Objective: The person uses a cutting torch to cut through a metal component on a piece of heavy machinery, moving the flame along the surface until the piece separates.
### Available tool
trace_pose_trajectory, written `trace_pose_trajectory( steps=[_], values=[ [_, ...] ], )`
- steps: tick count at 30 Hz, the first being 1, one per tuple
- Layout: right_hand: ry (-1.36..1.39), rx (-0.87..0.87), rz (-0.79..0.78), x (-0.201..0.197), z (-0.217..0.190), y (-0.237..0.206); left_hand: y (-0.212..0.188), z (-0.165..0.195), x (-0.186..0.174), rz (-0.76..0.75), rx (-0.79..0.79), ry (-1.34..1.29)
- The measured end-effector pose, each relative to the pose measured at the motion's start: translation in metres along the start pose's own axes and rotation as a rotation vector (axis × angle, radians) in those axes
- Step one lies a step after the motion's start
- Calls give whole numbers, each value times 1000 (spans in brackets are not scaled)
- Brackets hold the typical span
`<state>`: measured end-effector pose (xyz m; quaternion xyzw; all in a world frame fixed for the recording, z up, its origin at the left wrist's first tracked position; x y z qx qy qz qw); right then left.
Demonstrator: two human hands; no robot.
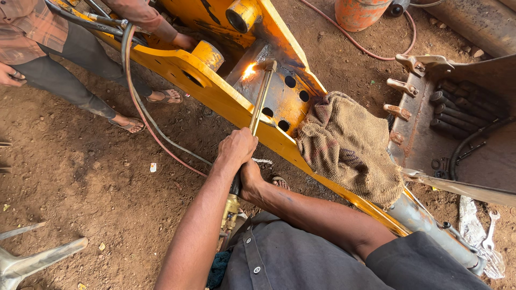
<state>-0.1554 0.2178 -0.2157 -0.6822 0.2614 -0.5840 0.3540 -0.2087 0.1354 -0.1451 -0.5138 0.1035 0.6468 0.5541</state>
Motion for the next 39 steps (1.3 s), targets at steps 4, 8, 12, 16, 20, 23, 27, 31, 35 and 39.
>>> trace_pose_trajectory(
  steps=[4,8,12,16,20,23,27,31,35,39],
  values=[
    [6,2,-10,3,0,-3,-2,0,-1,3,1,2],
    [5,4,-31,6,0,-5,-3,1,-2,6,-9,-9],
    [13,8,-22,6,-1,-6,-3,3,-4,24,14,-1],
    [22,1,-41,6,-1,-4,-2,3,-4,33,23,5],
    [38,16,-61,4,1,-1,-1,3,-4,42,28,25],
    [1,12,-30,-1,3,3,-1,1,-3,46,42,31],
    [-1,29,-28,-6,6,8,-2,-3,3,17,13,-2],
    [-4,28,-47,-10,8,14,-1,-4,4,27,24,14],
    [14,17,-56,-14,9,19,0,-6,8,10,11,9],
    [34,20,-78,-16,10,22,-1,-6,7,41,26,8]
  ],
)
Point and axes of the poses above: each hand's wrist, its own y-axis towards the middle knuckle, its own x-axis out of the palm, z = x × y, the point moved 7 cm from there along y, towards the middle knuckle, and after that the axes turned 15 degrees about x, right-handed, at the moved point
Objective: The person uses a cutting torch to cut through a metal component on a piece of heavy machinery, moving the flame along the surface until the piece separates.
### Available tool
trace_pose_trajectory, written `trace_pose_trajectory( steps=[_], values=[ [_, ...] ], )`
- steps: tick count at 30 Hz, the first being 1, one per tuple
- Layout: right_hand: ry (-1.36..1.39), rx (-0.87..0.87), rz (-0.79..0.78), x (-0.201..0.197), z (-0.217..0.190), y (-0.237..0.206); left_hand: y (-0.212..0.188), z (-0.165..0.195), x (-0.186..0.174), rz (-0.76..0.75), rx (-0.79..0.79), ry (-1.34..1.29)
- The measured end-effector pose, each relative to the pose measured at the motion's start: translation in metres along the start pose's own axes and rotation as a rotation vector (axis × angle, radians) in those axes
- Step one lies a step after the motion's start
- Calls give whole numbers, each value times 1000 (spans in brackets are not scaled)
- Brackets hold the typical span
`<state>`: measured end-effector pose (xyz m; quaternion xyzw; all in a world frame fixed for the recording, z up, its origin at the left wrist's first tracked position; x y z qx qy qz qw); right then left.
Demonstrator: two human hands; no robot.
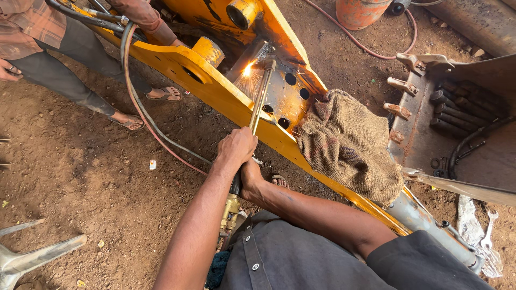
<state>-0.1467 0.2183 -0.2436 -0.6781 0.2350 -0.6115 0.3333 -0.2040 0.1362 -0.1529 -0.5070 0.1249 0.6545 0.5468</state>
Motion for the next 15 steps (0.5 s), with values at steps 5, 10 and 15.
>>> trace_pose_trajectory(
  steps=[5,10,15],
  values=[
    [-3,-1,-19,0,0,0,0,0,-1,27,10,13],
    [-22,-6,-16,2,-1,-3,0,-1,0,20,10,13],
    [-69,1,26,0,-1,-7,-2,0,2,-7,-8,5]
  ],
)
Point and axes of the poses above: each hand's wrist, its own y-axis towards the middle knuckle, its own x-axis out of the palm, z = x × y, the point moved 7 cm from there along y, towards the middle knuckle, and after that the axes turned 15 degrees about x, right-handed, at the moved point
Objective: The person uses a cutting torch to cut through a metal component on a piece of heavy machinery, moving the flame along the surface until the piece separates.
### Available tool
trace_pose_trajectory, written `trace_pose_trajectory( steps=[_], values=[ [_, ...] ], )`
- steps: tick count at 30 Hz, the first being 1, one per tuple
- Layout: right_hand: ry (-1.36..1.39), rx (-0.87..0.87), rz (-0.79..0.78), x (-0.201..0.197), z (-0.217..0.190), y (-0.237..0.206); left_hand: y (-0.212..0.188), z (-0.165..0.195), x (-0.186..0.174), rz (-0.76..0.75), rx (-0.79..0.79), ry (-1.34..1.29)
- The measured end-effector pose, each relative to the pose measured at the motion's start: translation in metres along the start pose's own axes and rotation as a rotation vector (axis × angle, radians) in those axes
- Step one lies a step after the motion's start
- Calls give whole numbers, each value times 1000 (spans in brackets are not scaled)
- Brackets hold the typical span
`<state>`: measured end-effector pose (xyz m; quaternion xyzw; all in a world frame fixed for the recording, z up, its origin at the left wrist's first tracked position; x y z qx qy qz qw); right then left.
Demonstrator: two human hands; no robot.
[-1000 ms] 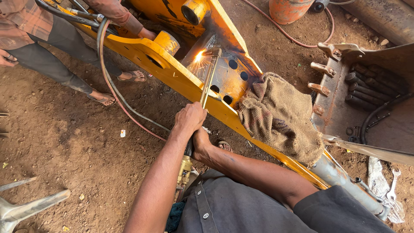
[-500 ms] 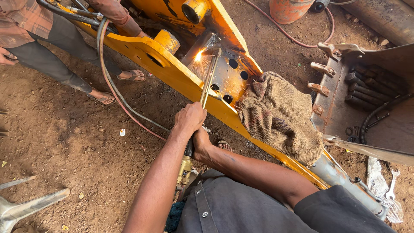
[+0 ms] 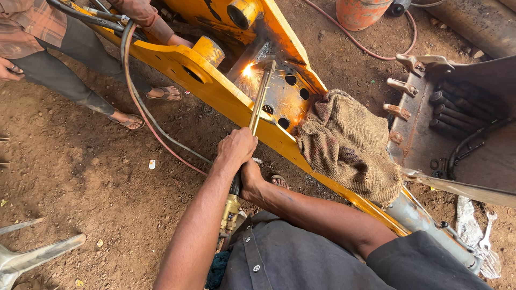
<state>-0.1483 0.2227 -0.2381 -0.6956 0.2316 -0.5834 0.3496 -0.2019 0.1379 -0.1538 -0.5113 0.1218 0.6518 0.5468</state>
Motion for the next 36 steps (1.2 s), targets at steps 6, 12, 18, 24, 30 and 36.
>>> trace_pose_trajectory(
  steps=[6,12,18,24,30,36],
  values=[
    [-5,-1,-4,-1,1,1,-2,-1,1,-4,-13,-21],
    [36,9,-4,-3,3,5,-1,-2,1,2,-17,-20],
    [43,10,-8,-4,4,5,-2,-2,2,-1,-15,-19],
    [60,7,-7,-4,4,5,-2,-2,2,-9,-18,-19],
    [10,19,11,-5,5,2,-4,-2,4,-35,-39,-14],
    [16,19,-8,-3,5,0,-5,-2,5,-28,-31,-11]
  ],
)
Point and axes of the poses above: each hand's wrist, its own y-axis towards the middle knuckle, its own x-axis out of the palm, z = x × y, the point moved 7 cm from there along y, towards the middle knuckle, and after that the axes turned 15 degrees about x, right-handed, at the moved point
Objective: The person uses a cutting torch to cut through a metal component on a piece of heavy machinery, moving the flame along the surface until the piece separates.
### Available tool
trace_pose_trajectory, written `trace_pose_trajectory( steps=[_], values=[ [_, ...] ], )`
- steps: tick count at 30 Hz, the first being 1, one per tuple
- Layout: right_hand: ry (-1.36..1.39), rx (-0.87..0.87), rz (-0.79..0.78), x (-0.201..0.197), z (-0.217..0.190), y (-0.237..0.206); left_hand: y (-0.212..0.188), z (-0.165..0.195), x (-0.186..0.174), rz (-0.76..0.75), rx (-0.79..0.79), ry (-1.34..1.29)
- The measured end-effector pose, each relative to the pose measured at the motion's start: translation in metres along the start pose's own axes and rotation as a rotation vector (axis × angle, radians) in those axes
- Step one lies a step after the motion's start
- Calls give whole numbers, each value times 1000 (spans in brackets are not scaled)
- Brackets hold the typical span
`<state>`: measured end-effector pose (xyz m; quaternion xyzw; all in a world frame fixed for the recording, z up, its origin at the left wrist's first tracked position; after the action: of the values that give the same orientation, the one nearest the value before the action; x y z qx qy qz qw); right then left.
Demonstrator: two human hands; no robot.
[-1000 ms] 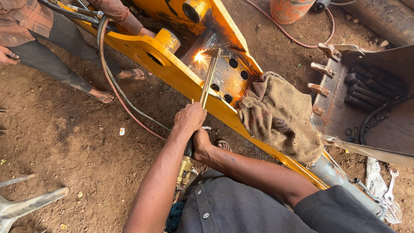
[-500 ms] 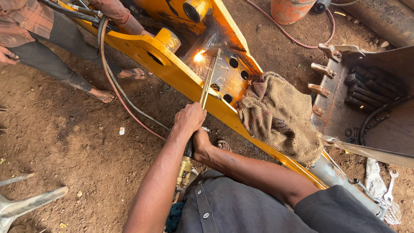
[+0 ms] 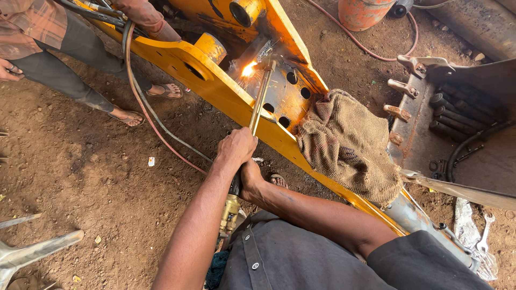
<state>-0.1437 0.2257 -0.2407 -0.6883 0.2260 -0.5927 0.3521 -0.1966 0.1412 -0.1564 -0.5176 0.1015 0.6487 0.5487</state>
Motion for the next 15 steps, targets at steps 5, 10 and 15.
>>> trace_pose_trajectory(
  steps=[5,10,15],
  values=[
    [38,11,22,-1,1,1,-1,0,-1,16,18,14],
    [40,-1,-1,-1,1,2,-2,0,-2,14,5,-1],
    [28,-3,11,-3,2,3,-2,0,-2,3,-9,-10]
  ],
)
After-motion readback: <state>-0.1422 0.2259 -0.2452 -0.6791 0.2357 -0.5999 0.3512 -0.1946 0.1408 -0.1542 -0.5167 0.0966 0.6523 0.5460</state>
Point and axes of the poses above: each hand's wrist, its own y-axis towards the middle knuckle, its own x-axis out of the palm, z = x × y, the point moved 7 cm from there along y, towards the middle knuckle, and after that the axes turned 15 degrees about x, right-handed, at the moved point
